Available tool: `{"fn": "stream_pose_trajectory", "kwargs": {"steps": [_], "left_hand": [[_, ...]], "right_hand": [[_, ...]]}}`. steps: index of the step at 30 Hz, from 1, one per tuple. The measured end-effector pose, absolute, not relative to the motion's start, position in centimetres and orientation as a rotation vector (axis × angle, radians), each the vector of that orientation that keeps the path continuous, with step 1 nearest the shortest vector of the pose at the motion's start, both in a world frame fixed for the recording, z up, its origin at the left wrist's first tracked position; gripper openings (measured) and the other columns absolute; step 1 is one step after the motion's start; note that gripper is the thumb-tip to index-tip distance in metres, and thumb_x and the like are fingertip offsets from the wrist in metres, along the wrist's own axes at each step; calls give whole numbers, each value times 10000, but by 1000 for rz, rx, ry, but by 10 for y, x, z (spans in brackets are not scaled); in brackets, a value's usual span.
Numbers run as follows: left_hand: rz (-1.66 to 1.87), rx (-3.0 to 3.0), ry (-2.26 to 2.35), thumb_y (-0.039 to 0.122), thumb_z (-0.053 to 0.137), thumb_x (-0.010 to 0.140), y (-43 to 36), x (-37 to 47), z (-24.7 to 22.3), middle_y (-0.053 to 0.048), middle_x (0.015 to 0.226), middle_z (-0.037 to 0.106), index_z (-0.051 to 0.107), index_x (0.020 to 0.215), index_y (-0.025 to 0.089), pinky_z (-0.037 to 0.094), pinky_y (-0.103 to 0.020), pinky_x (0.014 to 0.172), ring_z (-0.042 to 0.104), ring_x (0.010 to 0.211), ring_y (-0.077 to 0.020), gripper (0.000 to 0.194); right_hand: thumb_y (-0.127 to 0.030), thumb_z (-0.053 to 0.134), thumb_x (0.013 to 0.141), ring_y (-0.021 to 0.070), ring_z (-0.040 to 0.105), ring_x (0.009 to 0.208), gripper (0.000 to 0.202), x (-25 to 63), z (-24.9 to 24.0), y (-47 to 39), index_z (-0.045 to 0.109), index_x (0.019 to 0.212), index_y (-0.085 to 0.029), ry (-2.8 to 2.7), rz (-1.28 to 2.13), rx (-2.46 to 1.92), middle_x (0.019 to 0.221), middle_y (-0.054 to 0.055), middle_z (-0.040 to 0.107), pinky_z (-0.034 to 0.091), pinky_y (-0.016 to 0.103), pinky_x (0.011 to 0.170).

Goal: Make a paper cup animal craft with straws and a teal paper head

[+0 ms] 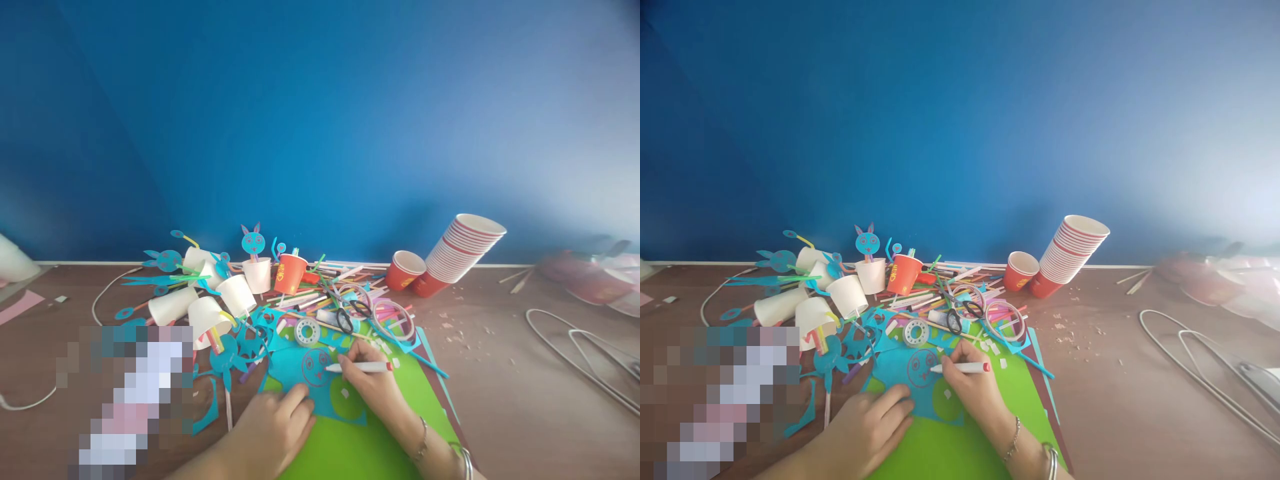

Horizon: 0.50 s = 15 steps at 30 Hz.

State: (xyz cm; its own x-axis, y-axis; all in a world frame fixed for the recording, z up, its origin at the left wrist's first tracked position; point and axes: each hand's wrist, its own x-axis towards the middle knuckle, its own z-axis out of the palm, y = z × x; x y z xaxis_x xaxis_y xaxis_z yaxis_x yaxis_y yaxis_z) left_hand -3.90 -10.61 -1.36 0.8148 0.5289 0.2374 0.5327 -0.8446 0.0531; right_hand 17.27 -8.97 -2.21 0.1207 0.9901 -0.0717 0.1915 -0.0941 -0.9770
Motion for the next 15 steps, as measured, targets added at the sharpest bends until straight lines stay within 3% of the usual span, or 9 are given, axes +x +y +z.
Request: {"fn": "stream_pose_trajectory", "kwargs": {"steps": [8, 15], "left_hand": [[-356, -3024, -884, 173, 393, 961, -105, -40, -15, -57, 929, 626, 585, 992, 182, 464, -193, 568, 591, 631, -108, 194], [-395, -3033, -874, 152, 423, 938, -103, -40, -9, -37, 869, 649, 586, 965, 186, 429, -226, 509, 577, 583, -130, 169]], "right_hand": [[-361, 648, 739, 108, 414, 420, 304, 174, -21, -86, 439, 562, -230, -1221, 1078, -1467, 446, -39, 516, 338, 223, 419], [-510, 613, 801, 97, 345, 395, 413, 182, -16, -83, 442, 554, -226, -923, 1115, -1398, 412, -41, 493, 258, 233, 408]]}}
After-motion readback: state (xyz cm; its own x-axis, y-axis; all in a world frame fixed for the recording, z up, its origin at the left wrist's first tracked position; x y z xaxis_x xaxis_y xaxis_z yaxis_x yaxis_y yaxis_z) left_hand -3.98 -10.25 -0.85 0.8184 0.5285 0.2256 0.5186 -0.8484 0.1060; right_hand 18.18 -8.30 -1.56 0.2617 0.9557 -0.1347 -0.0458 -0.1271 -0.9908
